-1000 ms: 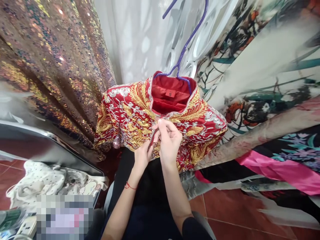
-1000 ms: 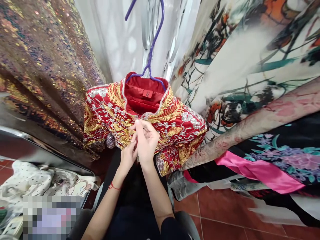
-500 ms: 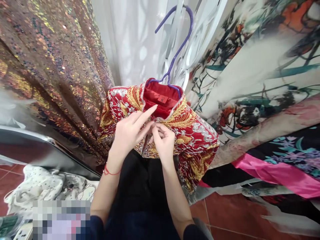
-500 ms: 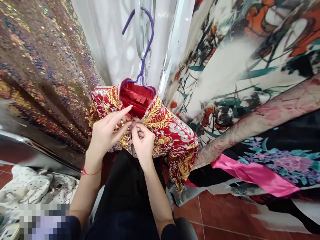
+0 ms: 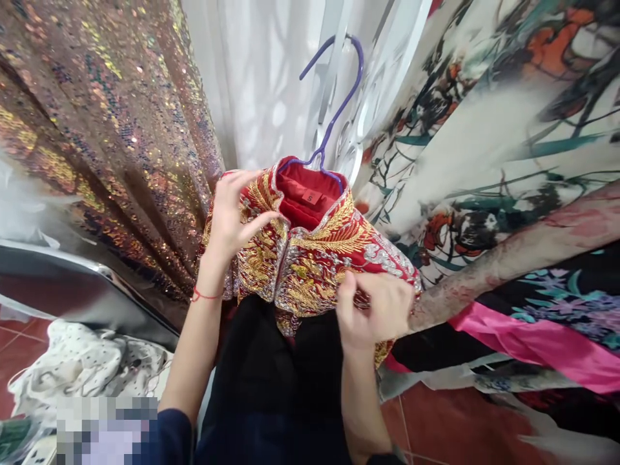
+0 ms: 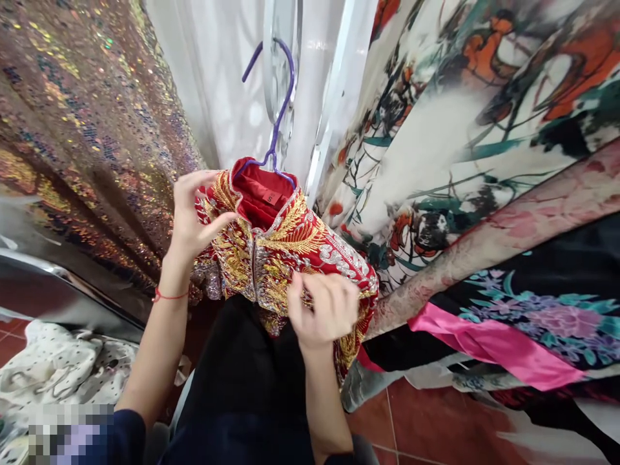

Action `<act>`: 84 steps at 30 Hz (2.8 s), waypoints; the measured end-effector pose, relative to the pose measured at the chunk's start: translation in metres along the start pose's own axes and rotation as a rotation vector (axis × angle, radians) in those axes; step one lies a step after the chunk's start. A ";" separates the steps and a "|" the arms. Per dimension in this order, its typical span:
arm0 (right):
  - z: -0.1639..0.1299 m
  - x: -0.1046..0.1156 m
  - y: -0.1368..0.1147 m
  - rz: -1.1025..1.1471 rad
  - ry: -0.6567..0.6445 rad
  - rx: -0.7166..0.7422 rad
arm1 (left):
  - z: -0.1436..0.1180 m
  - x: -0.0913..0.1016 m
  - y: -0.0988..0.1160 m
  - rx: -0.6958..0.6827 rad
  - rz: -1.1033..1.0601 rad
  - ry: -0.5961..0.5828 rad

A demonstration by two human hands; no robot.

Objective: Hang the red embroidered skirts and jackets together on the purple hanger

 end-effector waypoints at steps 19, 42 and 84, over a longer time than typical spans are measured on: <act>0.059 -0.031 0.036 -0.368 -0.127 0.077 | 0.016 -0.014 -0.090 0.155 -0.127 -0.088; -0.014 -0.073 0.026 0.098 -0.387 -0.390 | -0.047 0.038 0.005 0.276 0.312 0.063; -0.140 -0.115 0.059 0.634 -0.742 -1.130 | -0.080 0.018 0.033 0.349 0.204 0.237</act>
Point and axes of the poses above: each hand's wrist, its own z-axis towards the middle knuckle, its own x-axis out of the back of the hand, y = z × x, the point moved 8 cm from there along z, towards the middle knuckle, and after that the axes turned 11 degrees about -x, right-handed, at the moved point
